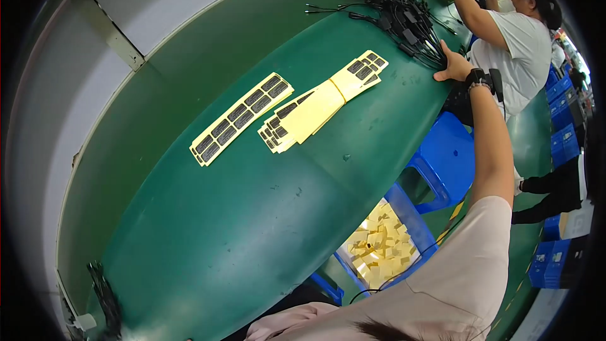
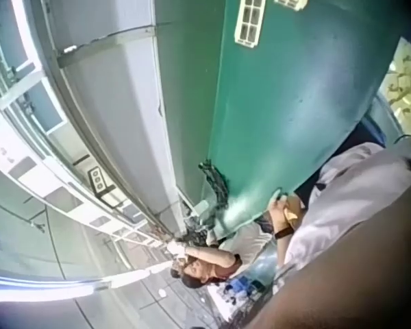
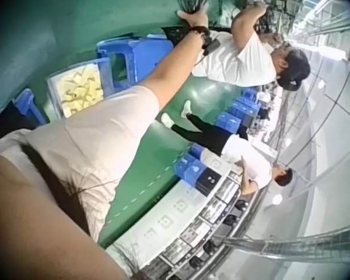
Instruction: Applying labels and bundling electronic cable harnesses on an assembly line.
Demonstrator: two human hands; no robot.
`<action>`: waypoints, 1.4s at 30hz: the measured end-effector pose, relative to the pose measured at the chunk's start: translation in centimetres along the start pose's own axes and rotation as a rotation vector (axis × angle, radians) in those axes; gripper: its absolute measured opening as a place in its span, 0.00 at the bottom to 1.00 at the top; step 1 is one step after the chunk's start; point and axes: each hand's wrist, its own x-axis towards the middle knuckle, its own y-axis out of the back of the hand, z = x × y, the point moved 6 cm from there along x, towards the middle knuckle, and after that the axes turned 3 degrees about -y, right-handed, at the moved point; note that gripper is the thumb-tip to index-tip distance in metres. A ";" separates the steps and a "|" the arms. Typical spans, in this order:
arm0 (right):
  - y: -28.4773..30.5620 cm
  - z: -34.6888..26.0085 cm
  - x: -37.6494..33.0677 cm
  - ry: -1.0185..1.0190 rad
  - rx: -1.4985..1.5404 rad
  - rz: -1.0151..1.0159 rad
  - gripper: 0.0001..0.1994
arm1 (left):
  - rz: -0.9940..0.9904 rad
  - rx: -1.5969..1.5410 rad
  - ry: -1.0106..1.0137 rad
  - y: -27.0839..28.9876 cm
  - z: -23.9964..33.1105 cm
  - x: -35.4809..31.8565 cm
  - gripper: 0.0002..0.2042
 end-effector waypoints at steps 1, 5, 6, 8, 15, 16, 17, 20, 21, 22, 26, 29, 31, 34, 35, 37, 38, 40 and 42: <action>0.0 -0.5 -0.3 -0.003 -0.002 0.001 0.59 | 0.012 0.063 -0.033 -0.1 1.2 0.4 0.20; -0.8 -1.7 -2.1 0.103 0.023 0.309 0.42 | 0.025 0.014 0.038 -0.5 3.3 1.2 0.21; -1.2 -2.1 -2.4 0.063 -0.008 0.327 0.42 | 0.043 -0.090 0.070 -0.6 3.0 1.0 0.21; -1.7 -3.3 -2.6 0.110 -0.039 0.350 0.43 | 0.085 -0.044 0.023 -1.2 1.7 0.4 0.20; 1.2 -1.6 -1.3 0.159 0.220 0.591 0.40 | 0.059 -0.453 0.144 -1.9 1.8 0.8 0.18; 2.9 -1.1 -1.3 0.220 0.291 0.696 0.39 | 0.055 -0.460 0.138 -1.6 2.5 1.4 0.18; 4.6 -1.5 -1.3 0.301 0.248 0.834 0.36 | 0.032 -0.493 0.273 -1.7 2.8 1.9 0.18; 6.4 -5.1 -0.3 -0.038 0.816 0.436 0.36 | 0.092 -0.628 0.450 -1.5 3.4 1.0 0.19; 7.7 -5.9 -0.2 -0.019 0.857 0.433 0.36 | 0.130 -0.767 0.476 -1.6 3.2 1.0 0.20; 9.0 -6.8 -0.2 -0.001 0.898 0.428 0.35 | 0.133 -0.769 0.479 -1.6 3.3 1.3 0.20; 13.8 -9.6 1.1 0.117 1.053 0.470 0.33 | 0.077 -0.531 0.552 -1.1 4.6 2.2 0.20; 14.9 -11.0 1.5 0.144 1.082 0.449 0.32 | 0.103 -0.497 0.580 -0.9 6.2 2.6 0.19; 15.2 -11.3 2.2 0.134 1.092 0.440 0.32 | 0.105 -0.445 0.564 -0.5 7.5 2.9 0.18; 16.9 -13.2 3.2 0.290 1.112 0.522 0.28 | 0.082 -0.303 0.445 -0.1 9.4 4.0 0.17; 19.6 -10.9 4.3 0.295 1.037 0.504 0.27 | 0.070 -0.376 0.487 -0.4 8.8 4.2 0.17; 19.8 -13.4 4.1 0.252 1.152 0.525 0.26 | 0.105 -0.414 0.567 -0.1 8.4 3.4 0.16; 19.8 -18.3 0.9 0.193 1.310 0.585 0.26 | 0.127 -0.461 0.602 -0.1 8.1 2.8 0.16; 22.0 -16.1 1.4 0.172 1.325 0.672 0.26 | 0.106 -0.542 0.614 -0.7 6.8 2.9 0.17; 23.2 -16.8 1.1 0.182 1.260 0.661 0.26 | 0.093 -0.449 0.468 -0.3 7.0 3.2 0.17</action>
